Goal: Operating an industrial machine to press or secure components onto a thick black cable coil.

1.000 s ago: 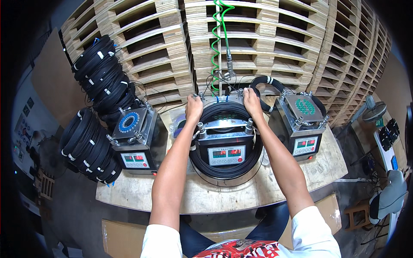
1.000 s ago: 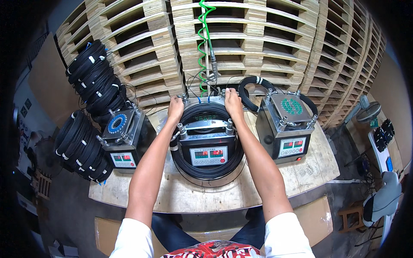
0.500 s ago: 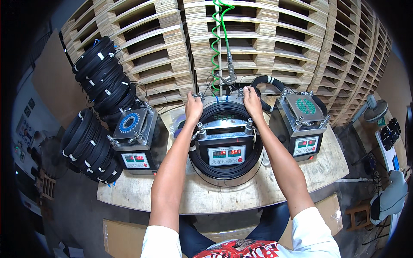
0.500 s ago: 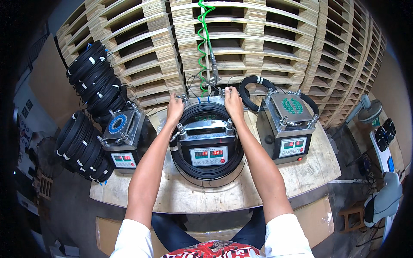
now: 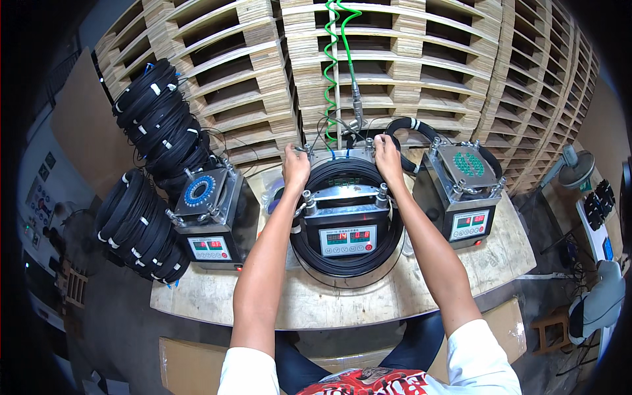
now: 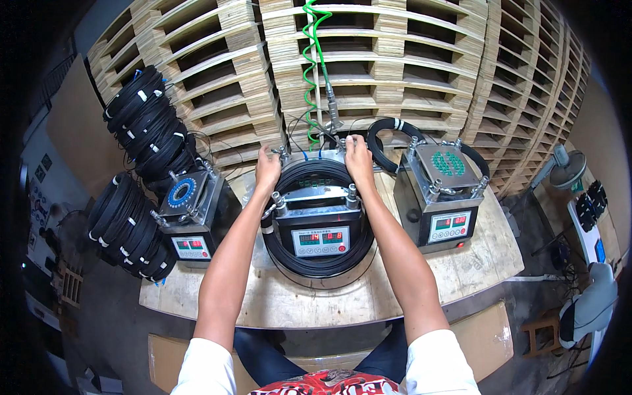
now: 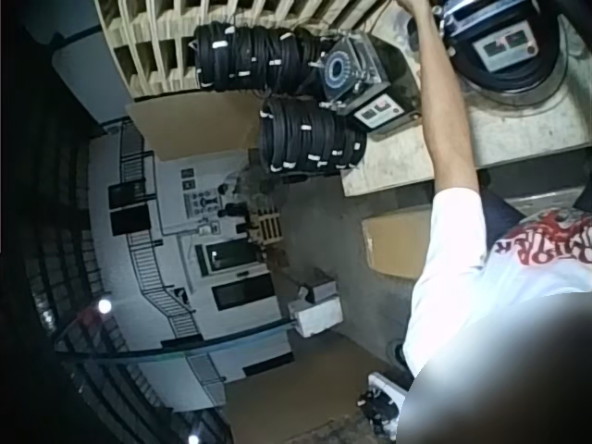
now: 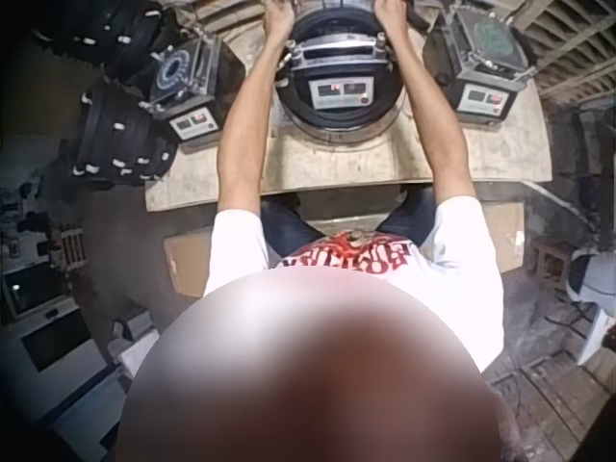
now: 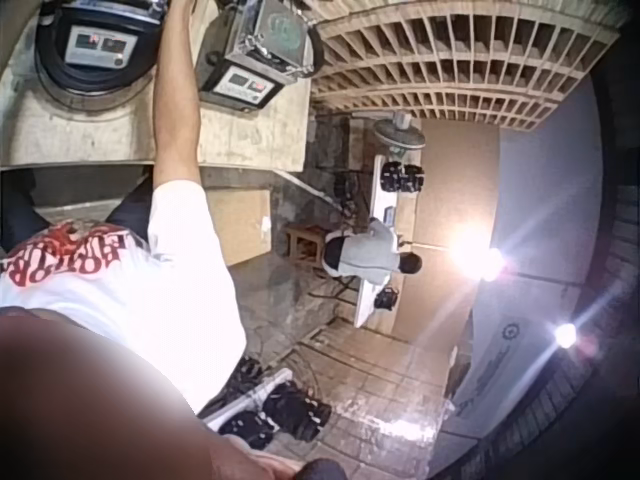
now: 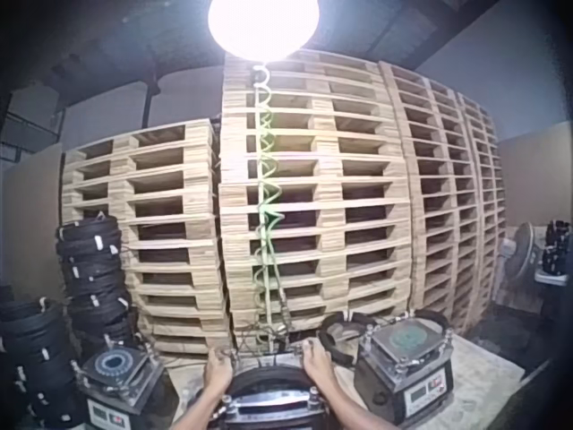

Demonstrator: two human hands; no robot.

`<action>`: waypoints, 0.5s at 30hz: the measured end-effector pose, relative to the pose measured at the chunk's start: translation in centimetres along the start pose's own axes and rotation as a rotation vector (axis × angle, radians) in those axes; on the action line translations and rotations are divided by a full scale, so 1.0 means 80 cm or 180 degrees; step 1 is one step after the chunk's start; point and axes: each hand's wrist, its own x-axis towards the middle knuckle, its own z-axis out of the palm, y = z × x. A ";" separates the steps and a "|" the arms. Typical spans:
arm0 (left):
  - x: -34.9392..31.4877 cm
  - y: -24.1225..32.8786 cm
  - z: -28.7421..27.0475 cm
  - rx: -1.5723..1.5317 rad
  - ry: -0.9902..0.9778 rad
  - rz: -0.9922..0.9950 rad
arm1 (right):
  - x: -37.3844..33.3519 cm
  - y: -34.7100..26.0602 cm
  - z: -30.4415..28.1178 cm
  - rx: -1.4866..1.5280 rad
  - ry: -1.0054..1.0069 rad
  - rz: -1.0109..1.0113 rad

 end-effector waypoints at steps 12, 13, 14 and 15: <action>-0.004 0.003 0.000 0.0012 -0.0121 0.0105 | -0.003 -0.005 -0.008 -0.0298 0.0099 0.0111; -0.009 0.009 0.000 0.0090 -0.0066 0.0078 | -0.002 -0.003 -0.009 -0.0259 0.0097 0.0058; -0.013 0.015 -0.001 0.0168 -0.0011 0.0051 | -0.002 -0.001 -0.010 -0.0222 0.0094 0.0006; -0.016 0.021 -0.001 0.0161 -0.0021 0.0050 | -0.001 0.002 -0.011 -0.0232 0.0099 0.0010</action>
